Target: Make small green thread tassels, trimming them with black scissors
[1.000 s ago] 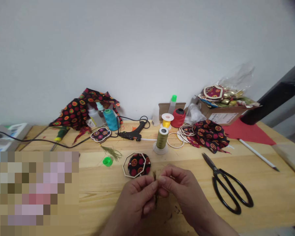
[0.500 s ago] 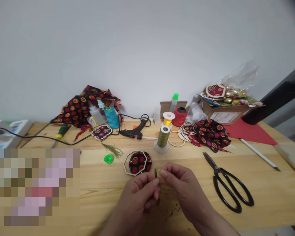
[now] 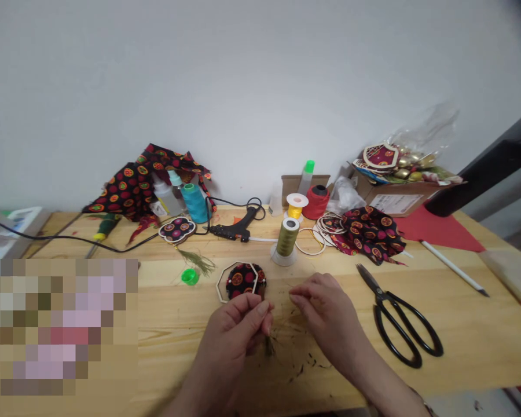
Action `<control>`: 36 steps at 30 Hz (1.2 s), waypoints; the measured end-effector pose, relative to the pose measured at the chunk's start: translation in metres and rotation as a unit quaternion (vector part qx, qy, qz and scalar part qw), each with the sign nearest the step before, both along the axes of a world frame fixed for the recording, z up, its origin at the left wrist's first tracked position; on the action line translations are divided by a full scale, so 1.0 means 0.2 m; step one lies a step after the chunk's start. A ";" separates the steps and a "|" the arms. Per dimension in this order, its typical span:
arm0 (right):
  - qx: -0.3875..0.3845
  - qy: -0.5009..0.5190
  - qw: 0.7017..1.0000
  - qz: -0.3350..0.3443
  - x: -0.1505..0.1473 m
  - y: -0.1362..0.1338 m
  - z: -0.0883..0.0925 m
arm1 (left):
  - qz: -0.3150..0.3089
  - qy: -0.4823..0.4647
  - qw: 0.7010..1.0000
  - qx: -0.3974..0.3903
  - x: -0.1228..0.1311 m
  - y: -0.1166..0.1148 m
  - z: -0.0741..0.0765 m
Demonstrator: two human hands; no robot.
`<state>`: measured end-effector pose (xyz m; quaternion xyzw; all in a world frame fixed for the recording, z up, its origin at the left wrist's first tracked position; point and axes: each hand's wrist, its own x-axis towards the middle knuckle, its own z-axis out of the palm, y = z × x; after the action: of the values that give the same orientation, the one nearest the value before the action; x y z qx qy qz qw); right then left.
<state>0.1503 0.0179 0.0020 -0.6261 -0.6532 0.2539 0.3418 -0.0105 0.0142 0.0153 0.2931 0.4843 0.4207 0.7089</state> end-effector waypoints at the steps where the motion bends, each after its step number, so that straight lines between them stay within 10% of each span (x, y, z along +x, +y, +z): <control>1: 0.002 -0.068 0.998 0.008 -0.01 -0.01 -0.01 | -0.001 0.015 1.000 0.011 0.00 0.00 0.00; 10: -0.008 -0.325 0.945 0.042 -0.14 -0.02 -0.06 | -0.011 0.144 0.985 0.096 -0.04 0.00 0.01; 20: -0.046 -0.002 0.999 -0.001 0.00 0.04 0.00 | 0.054 0.069 0.990 0.111 -0.06 0.02 0.05; 25: -0.108 0.236 0.964 -0.052 0.05 0.05 0.04 | 0.080 -0.060 0.993 0.061 -0.04 0.02 0.07; 36: -0.105 0.330 0.933 -0.100 0.13 0.05 0.04 | 0.105 -0.083 0.990 0.043 -0.04 0.02 0.08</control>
<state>0.1768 0.0289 0.0101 -0.6014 -0.4074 0.4781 0.4937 -0.0185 0.0179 0.0303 0.2349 0.4331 0.5365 0.6852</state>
